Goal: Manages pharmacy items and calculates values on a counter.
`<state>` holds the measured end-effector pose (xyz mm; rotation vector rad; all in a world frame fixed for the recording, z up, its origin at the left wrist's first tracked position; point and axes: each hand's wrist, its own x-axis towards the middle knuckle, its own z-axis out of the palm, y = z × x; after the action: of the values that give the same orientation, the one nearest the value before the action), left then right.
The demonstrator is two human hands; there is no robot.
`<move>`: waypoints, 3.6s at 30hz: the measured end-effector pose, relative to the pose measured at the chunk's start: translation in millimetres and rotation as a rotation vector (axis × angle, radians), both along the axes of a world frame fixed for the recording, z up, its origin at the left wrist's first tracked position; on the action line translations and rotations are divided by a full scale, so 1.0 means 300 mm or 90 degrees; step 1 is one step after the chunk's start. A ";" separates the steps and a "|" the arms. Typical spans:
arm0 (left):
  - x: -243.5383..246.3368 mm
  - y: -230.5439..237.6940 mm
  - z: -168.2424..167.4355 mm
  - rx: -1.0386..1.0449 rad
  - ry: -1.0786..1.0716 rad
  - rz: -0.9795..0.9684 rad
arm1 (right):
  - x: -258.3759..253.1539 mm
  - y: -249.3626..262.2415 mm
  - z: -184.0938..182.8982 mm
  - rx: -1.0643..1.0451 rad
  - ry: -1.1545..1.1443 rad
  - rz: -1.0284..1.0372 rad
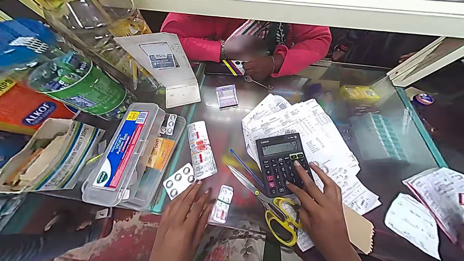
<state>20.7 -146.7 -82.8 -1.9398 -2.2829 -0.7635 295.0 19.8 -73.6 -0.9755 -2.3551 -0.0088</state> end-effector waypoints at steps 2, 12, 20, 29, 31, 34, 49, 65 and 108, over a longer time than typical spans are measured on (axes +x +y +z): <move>-0.001 0.000 0.001 0.000 0.001 -0.002 | 0.012 -0.004 0.013 0.004 0.036 -0.008; 0.000 0.005 0.007 -0.020 -0.001 -0.019 | 0.087 0.001 0.008 0.023 0.052 -0.081; 0.006 0.013 0.003 -0.017 -0.002 -0.035 | 0.086 -0.009 -0.001 0.014 -0.034 -0.070; 0.034 0.022 0.013 -0.036 -0.041 -0.068 | 0.143 0.106 0.052 -0.073 -0.028 -0.158; 0.039 0.034 0.022 -0.064 -0.045 -0.096 | 0.146 0.137 0.050 -0.106 -0.068 -0.161; 0.052 0.052 0.013 -0.084 -0.074 -0.111 | 0.133 0.147 0.054 -0.105 -0.088 -0.162; 0.055 0.074 -0.003 0.062 -0.340 -0.055 | 0.043 0.488 0.192 -0.236 -0.097 -0.040; 0.038 0.072 -0.011 0.013 -0.235 -0.114 | 0.048 0.390 0.171 -0.155 -0.034 -0.037; -0.092 0.416 0.159 0.003 -0.556 -0.022 | -0.071 0.407 0.034 -0.084 -0.211 0.110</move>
<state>-6.8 -21.9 -35.2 -1.8596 -2.6096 -1.9190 273.8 141.8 -63.5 -0.8821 -2.7701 0.0570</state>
